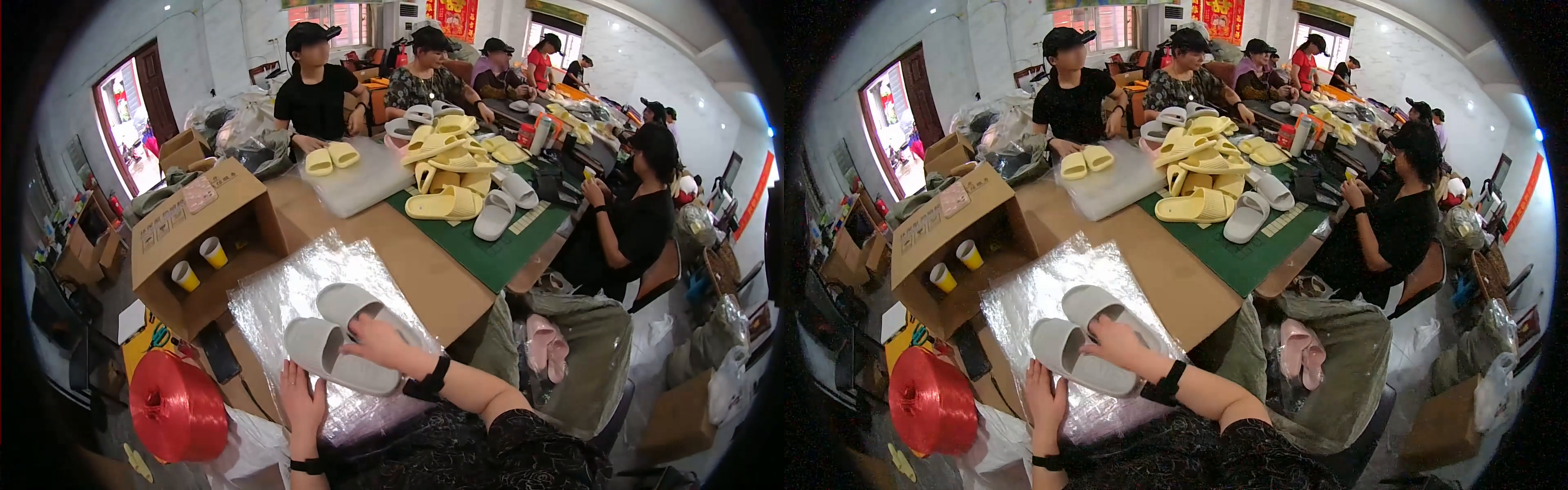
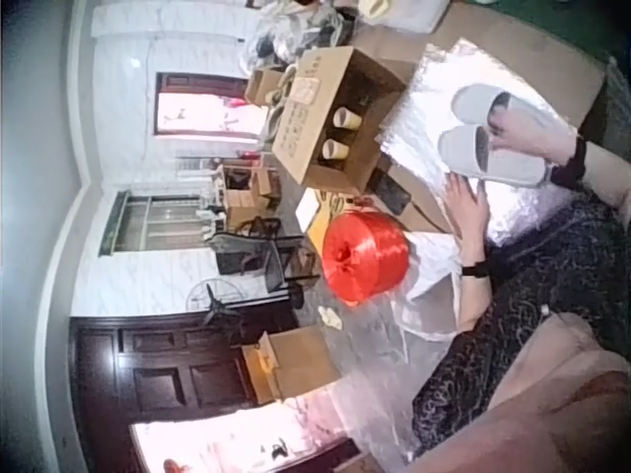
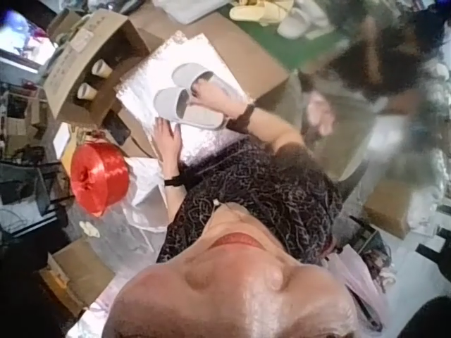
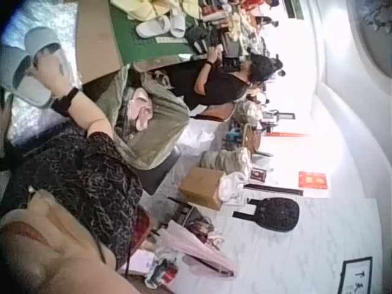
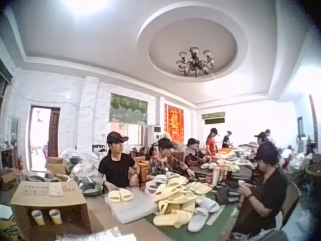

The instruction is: The recorder is placing pairs of slippers into plastic bags at a manufacturing workbench.

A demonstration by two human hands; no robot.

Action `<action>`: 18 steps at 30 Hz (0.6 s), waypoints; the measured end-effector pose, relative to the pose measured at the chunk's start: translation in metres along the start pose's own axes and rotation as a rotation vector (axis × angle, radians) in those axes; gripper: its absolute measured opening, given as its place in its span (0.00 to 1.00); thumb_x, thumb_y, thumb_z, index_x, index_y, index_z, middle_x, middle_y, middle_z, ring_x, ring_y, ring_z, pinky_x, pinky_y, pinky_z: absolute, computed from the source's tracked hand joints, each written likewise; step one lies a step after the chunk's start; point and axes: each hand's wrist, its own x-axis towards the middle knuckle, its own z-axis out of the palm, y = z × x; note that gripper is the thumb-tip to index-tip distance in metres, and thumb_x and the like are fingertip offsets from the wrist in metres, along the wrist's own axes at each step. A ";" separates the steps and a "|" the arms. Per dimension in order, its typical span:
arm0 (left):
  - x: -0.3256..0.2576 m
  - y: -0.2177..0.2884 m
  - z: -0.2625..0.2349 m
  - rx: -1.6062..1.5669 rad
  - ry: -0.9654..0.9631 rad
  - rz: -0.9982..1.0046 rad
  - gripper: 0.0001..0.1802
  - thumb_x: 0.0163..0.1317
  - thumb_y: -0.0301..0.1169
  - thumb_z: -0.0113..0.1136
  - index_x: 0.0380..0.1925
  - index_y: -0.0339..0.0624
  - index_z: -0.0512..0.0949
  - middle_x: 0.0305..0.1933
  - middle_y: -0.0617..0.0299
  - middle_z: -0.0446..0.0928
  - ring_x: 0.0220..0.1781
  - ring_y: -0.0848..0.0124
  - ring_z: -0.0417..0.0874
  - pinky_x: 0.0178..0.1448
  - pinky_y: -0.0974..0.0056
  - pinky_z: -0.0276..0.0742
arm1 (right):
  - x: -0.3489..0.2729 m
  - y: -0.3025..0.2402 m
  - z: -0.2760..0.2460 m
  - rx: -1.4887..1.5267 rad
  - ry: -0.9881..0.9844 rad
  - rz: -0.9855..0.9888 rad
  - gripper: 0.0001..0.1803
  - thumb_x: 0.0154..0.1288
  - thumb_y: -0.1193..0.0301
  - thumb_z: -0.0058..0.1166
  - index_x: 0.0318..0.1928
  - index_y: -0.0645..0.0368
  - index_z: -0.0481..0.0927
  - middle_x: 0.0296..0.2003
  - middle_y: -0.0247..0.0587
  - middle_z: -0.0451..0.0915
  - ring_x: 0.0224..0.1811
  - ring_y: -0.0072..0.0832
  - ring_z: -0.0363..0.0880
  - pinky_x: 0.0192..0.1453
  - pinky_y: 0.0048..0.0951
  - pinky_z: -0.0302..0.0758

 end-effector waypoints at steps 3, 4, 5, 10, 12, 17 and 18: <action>-0.001 -0.004 -0.001 -0.007 0.017 -0.043 0.34 0.61 0.38 0.61 0.63 0.27 0.71 0.71 0.35 0.67 0.76 0.41 0.62 0.79 0.44 0.53 | -0.002 0.000 0.015 -0.021 -0.144 -0.092 0.18 0.66 0.55 0.60 0.40 0.58 0.79 0.45 0.52 0.78 0.39 0.52 0.82 0.44 0.51 0.79; -0.002 -0.001 -0.008 0.029 -0.003 -0.036 0.34 0.61 0.39 0.61 0.63 0.27 0.71 0.71 0.35 0.67 0.76 0.41 0.62 0.79 0.43 0.54 | 0.000 0.000 0.015 -0.023 -0.147 -0.064 0.18 0.67 0.55 0.58 0.40 0.58 0.79 0.43 0.52 0.78 0.38 0.52 0.82 0.43 0.51 0.79; -0.004 0.000 -0.015 0.065 -0.018 -0.036 0.34 0.61 0.40 0.60 0.63 0.27 0.71 0.71 0.35 0.67 0.75 0.41 0.62 0.79 0.43 0.54 | 0.003 -0.002 0.015 -0.025 -0.154 -0.044 0.18 0.69 0.54 0.56 0.39 0.59 0.79 0.42 0.52 0.78 0.38 0.52 0.82 0.43 0.51 0.79; 0.003 0.003 -0.006 -0.015 -0.012 -0.025 0.33 0.62 0.41 0.63 0.62 0.31 0.73 0.72 0.36 0.66 0.76 0.40 0.62 0.78 0.45 0.55 | 0.000 0.022 -0.021 -0.113 -0.013 0.143 0.18 0.70 0.56 0.53 0.37 0.59 0.81 0.41 0.52 0.79 0.39 0.53 0.81 0.45 0.52 0.77; 0.001 0.002 -0.005 -0.005 -0.015 -0.021 0.33 0.64 0.44 0.62 0.62 0.31 0.73 0.73 0.38 0.66 0.77 0.42 0.62 0.79 0.46 0.54 | -0.002 0.046 -0.024 -0.203 0.055 0.224 0.20 0.71 0.55 0.53 0.34 0.60 0.80 0.41 0.53 0.78 0.37 0.55 0.81 0.43 0.53 0.76; -0.009 -0.006 -0.002 -0.042 0.011 -0.029 0.34 0.66 0.46 0.59 0.65 0.33 0.71 0.74 0.39 0.65 0.78 0.44 0.60 0.80 0.45 0.53 | -0.013 0.090 -0.041 -0.216 0.206 0.260 0.22 0.69 0.57 0.56 0.28 0.65 0.76 0.34 0.56 0.77 0.35 0.56 0.77 0.39 0.52 0.71; -0.010 -0.007 -0.002 -0.059 0.011 -0.032 0.35 0.66 0.47 0.60 0.65 0.33 0.72 0.74 0.39 0.65 0.78 0.44 0.60 0.80 0.45 0.53 | -0.019 0.096 -0.044 -0.221 0.198 0.245 0.22 0.69 0.57 0.56 0.28 0.65 0.76 0.34 0.56 0.77 0.35 0.56 0.77 0.39 0.52 0.71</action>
